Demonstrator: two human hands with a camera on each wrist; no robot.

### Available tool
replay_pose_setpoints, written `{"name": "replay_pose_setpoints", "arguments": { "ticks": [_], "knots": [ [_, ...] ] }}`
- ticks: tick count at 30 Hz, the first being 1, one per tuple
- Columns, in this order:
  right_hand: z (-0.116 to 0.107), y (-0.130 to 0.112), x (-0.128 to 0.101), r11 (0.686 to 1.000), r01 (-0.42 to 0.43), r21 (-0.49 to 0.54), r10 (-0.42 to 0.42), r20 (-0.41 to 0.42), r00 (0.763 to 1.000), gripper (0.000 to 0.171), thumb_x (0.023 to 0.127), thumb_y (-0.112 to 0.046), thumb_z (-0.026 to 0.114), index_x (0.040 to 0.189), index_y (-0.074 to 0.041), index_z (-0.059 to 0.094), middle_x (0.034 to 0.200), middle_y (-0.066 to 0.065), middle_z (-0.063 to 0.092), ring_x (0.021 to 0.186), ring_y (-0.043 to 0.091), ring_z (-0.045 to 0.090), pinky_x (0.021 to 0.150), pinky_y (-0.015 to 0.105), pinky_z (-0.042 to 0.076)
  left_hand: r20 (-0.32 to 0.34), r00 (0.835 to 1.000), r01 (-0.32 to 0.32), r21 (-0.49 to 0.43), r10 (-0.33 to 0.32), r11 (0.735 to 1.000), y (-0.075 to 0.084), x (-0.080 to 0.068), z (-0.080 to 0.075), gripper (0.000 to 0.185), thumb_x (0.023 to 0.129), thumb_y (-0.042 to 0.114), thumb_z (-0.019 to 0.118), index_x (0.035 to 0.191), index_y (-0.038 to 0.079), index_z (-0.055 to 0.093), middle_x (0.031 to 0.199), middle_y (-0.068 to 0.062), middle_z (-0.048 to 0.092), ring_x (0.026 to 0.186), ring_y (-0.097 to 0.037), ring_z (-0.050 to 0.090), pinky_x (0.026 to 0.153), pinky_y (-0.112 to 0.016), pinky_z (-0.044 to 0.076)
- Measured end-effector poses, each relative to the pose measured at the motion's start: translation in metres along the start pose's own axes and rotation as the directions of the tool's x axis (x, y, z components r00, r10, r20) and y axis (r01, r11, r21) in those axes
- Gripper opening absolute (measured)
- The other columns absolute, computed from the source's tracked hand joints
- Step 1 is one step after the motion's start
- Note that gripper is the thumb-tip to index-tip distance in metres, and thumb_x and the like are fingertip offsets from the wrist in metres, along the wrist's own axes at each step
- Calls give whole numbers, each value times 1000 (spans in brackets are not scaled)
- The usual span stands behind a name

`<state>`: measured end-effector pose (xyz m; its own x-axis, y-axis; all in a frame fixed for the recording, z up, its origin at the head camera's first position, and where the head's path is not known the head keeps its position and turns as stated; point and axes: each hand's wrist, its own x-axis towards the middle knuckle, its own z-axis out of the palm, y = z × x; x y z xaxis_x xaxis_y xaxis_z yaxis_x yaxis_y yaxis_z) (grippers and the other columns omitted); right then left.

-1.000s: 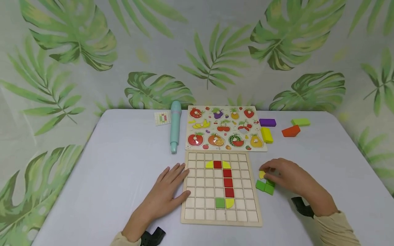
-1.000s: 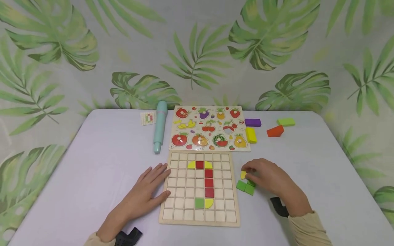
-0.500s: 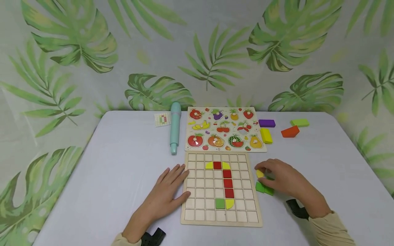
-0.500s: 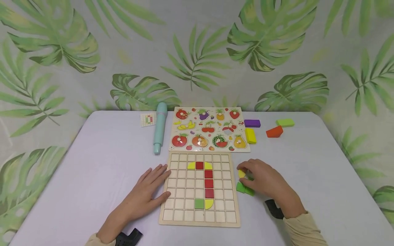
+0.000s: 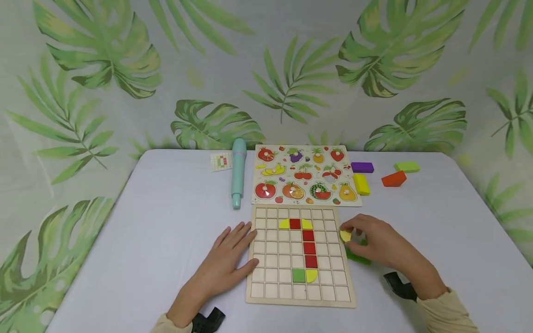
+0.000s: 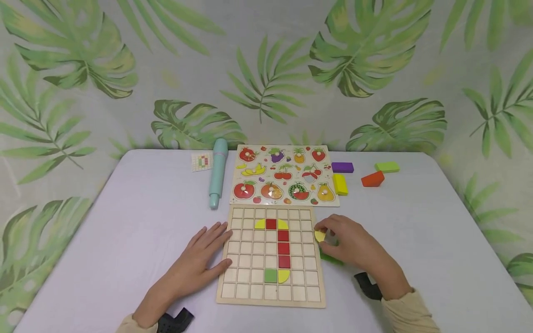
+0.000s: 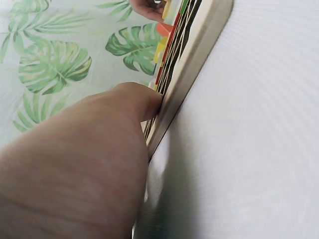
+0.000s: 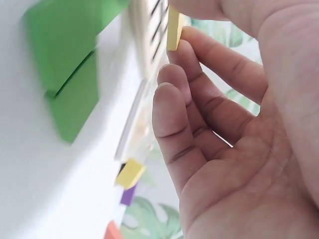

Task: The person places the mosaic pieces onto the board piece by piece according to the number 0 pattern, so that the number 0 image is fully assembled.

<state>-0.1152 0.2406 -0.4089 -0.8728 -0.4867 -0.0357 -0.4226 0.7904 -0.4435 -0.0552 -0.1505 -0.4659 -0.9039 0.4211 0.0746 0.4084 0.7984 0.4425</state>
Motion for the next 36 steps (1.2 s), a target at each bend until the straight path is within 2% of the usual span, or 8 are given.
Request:
{"name": "replay_pose_setpoints", "arguments": {
  "ticks": [5, 10, 13, 17, 26, 30, 36],
  "knots": [
    [2, -18, 0, 999, 45, 6, -45, 0, 999, 31, 86, -17, 82, 116, -19, 74, 108, -9, 66, 91, 10, 57, 71, 24, 53, 20, 1000, 11, -3, -11, 1000, 0, 1, 0, 71, 102, 48, 59, 160, 14, 39, 170, -4, 29, 159, -23, 22, 130, -47, 13],
    [13, -37, 2, 995, 99, 9, -99, -15, 995, 31, 87, -19, 82, 116, -23, 73, 113, -10, 66, 93, 9, 58, 79, 28, 58, 21, 1000, 8, -6, -8, 1000, 0, 2, 1, 71, 102, 49, 59, 161, 14, 38, 170, -4, 28, 159, -23, 21, 130, -47, 13],
    [21, -47, 3, 987, 153, 37, -153, -21, 988, 30, 87, -18, 82, 115, -25, 73, 114, -12, 66, 99, 9, 59, 86, 31, 60, 18, 1000, 4, -3, -4, 1000, 0, 2, 1, 72, 102, 49, 59, 161, 14, 38, 170, -4, 28, 159, -23, 21, 130, -47, 12],
    [32, -60, 4, 975, 201, 91, -203, 12, 979, 29, 88, -16, 80, 114, -25, 72, 113, -14, 66, 102, 10, 59, 88, 31, 59, 14, 1000, 4, 2, -4, 1000, 0, 2, 1, 72, 102, 49, 59, 161, 14, 38, 170, -4, 28, 159, -23, 21, 130, -47, 13],
    [46, -82, 5, 963, 236, 129, -246, 64, 967, 33, 92, -19, 76, 124, -23, 75, 109, -14, 63, 94, 7, 54, 79, 21, 54, 19, 1000, 22, 5, -22, 1000, 2, 1, 1, 71, 101, 48, 59, 160, 14, 39, 170, -3, 28, 159, -22, 21, 130, -46, 12],
    [53, -89, 5, 963, 236, 130, -249, 94, 964, 30, 92, -22, 77, 121, -25, 75, 111, -16, 63, 95, 5, 55, 84, 23, 55, 21, 1000, 23, 7, -23, 1000, 2, 0, 1, 71, 101, 49, 59, 161, 15, 38, 170, -3, 28, 159, -22, 21, 130, -46, 12],
    [63, -99, 7, 960, 270, 78, -278, 129, 952, 29, 94, -31, 75, 123, -28, 74, 112, -18, 63, 103, 2, 57, 90, 26, 57, 10, 1000, 13, 14, -13, 1000, 2, 1, 1, 71, 102, 49, 59, 160, 15, 39, 170, -3, 29, 159, -22, 22, 130, -47, 13]
  ]
}}
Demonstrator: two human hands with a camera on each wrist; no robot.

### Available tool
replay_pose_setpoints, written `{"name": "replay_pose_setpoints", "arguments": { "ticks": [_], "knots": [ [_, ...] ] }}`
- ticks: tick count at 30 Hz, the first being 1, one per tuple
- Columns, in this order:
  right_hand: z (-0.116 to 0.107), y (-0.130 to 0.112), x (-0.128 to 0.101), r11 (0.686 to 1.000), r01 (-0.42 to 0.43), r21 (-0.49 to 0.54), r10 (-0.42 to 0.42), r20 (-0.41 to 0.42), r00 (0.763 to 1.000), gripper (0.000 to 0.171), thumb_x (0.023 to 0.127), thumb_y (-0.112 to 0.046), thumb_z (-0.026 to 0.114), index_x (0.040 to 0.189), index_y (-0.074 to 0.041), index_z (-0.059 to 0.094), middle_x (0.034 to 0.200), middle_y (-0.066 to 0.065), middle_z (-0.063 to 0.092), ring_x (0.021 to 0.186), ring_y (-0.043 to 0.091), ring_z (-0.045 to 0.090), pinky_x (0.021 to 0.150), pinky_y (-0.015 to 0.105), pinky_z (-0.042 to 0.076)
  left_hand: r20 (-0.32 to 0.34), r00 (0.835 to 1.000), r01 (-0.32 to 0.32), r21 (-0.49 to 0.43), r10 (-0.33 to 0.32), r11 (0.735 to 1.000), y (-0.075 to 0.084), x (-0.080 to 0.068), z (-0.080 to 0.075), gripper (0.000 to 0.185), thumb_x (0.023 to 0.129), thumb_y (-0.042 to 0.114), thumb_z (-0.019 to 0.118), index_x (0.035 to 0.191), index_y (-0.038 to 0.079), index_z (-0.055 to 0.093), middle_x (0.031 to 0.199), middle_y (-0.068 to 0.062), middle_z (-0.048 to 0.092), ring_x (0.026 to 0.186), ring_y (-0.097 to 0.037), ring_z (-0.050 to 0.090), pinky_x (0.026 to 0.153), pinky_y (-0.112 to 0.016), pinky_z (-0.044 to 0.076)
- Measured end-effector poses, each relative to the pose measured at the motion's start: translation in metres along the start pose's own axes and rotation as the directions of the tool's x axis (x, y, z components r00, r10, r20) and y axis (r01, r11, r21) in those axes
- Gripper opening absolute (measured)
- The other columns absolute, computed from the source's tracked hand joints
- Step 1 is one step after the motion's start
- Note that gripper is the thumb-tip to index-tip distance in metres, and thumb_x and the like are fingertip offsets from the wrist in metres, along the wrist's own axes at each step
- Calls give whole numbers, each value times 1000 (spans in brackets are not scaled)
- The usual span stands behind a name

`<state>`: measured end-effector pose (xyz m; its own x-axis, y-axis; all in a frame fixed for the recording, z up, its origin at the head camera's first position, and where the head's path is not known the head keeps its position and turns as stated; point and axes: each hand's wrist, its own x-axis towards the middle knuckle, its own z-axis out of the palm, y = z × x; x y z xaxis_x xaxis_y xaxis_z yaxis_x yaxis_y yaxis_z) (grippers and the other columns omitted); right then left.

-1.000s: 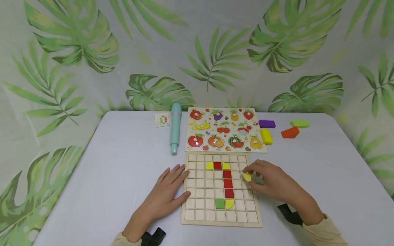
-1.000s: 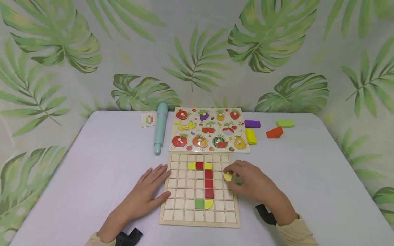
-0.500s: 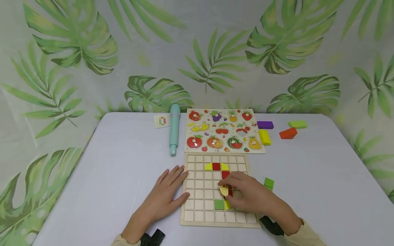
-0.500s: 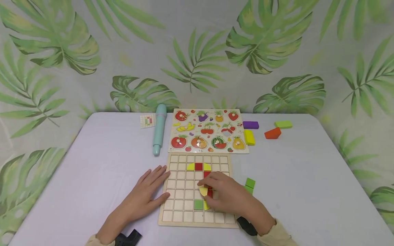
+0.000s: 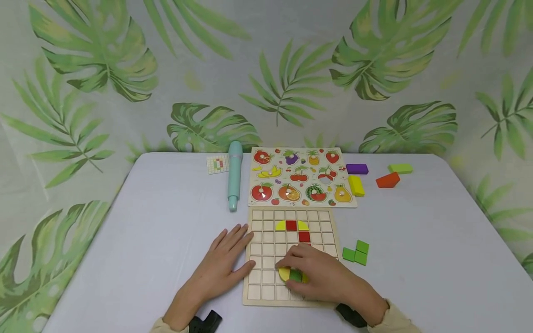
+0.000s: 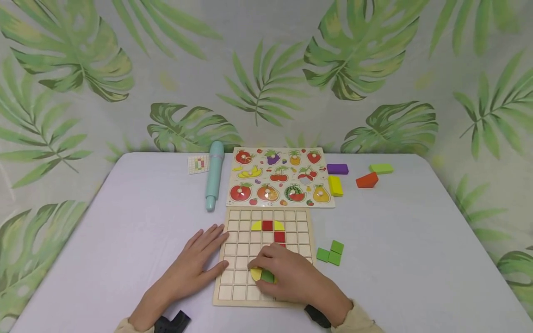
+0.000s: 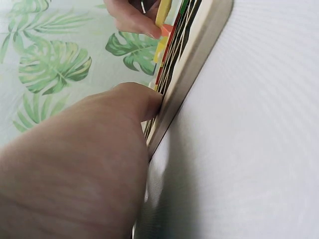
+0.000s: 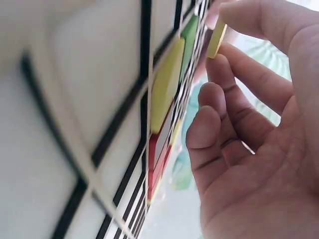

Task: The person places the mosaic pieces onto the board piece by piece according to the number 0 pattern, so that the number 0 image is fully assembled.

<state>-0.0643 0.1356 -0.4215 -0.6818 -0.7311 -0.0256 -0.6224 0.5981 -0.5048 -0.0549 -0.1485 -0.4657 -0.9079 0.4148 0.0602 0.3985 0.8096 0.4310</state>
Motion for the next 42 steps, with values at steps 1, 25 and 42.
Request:
{"name": "replay_pose_setpoints", "arguments": {
  "ticks": [1, 25, 42],
  "knots": [
    [1, -1, 1, 1000, 8, -10, -8, 3, 1000, 29, 94, -32, 75, 123, -28, 74, 112, -17, 64, 104, 3, 57, 90, 27, 57, 0, 1000, 0, -1, 0, 1000, 0, 0, 0, 71, 102, 49, 59, 161, 15, 39, 170, -3, 29, 159, -22, 22, 130, -47, 13],
    [5, 3, 0, 1000, 24, -9, -24, 61, 998, 34, 98, -33, 72, 132, -35, 70, 121, -14, 62, 108, 5, 55, 90, 27, 56, 5, 1000, 1, -4, -1, 1000, 0, 0, -1, 71, 101, 48, 59, 161, 14, 38, 170, -4, 28, 159, -23, 21, 130, -48, 13],
    [-19, 19, -18, 999, -15, -51, 16, 9, 1000, 35, 98, -31, 72, 133, -31, 69, 127, -15, 62, 118, 9, 55, 99, 33, 56, 2, 1000, 4, -27, -4, 1000, 0, 0, 0, 71, 101, 47, 61, 160, 13, 39, 170, -4, 29, 159, -22, 21, 130, -48, 13]
  ]
}}
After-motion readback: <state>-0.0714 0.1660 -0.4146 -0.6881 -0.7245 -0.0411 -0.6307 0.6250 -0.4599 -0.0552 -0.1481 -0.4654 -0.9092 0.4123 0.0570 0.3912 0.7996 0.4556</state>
